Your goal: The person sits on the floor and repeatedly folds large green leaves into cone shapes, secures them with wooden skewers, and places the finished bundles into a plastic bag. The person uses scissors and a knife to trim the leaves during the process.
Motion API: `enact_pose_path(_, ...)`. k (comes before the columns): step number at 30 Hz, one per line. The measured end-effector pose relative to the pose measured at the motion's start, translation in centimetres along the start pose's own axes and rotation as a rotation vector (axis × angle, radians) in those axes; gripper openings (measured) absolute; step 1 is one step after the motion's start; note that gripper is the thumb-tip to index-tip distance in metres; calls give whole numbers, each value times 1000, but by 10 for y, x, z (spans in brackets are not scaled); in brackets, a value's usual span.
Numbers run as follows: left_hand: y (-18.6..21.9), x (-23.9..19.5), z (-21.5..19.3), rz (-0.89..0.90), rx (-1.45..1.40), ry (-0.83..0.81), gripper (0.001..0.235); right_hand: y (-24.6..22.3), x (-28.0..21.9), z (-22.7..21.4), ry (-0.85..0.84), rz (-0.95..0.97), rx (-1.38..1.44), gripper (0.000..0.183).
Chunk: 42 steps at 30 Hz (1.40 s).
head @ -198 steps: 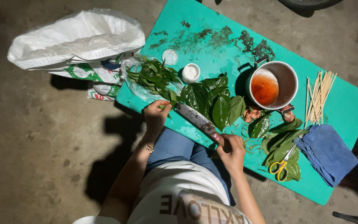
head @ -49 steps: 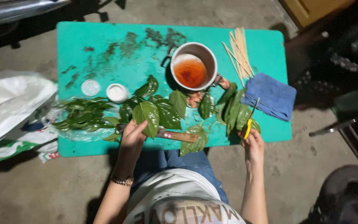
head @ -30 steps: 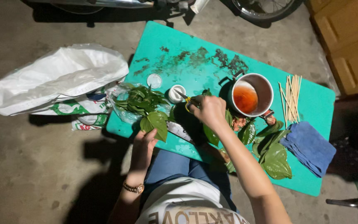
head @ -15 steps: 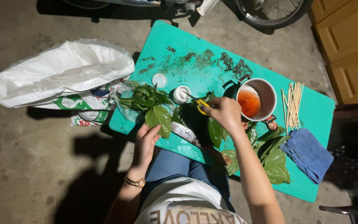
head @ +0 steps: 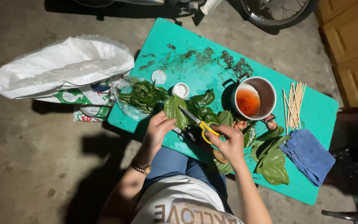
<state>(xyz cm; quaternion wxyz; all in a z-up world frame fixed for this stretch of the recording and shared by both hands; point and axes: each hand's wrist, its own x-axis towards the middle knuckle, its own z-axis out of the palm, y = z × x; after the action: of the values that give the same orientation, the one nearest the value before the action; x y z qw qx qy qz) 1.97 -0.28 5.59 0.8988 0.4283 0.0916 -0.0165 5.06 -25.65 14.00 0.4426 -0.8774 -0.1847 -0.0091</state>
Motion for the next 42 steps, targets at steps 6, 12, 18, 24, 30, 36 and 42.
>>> enact_pose_path(6,6,-3,13,-39,97,12,34,-24,-1,-1,101,-214,-220,24)
enact_pose_path(12,8,-1,16,-39,99,1,35,-18,-8,0,76,-165,-186,25)
enact_pose_path(18,4,4,16,-10,74,-24,34,8,-18,-12,-95,295,238,25)
enact_pose_path(24,0,5,16,-31,67,-43,35,38,-27,-2,-17,176,315,23)
enact_pose_path(30,-4,6,22,-75,-21,-119,40,84,-53,-6,31,358,614,21)
enact_pose_path(36,-19,4,47,-213,-64,-256,46,163,-146,-27,329,485,889,14)
enact_pose_path(42,-44,3,84,-384,185,-249,45,213,-219,-61,723,578,253,17)
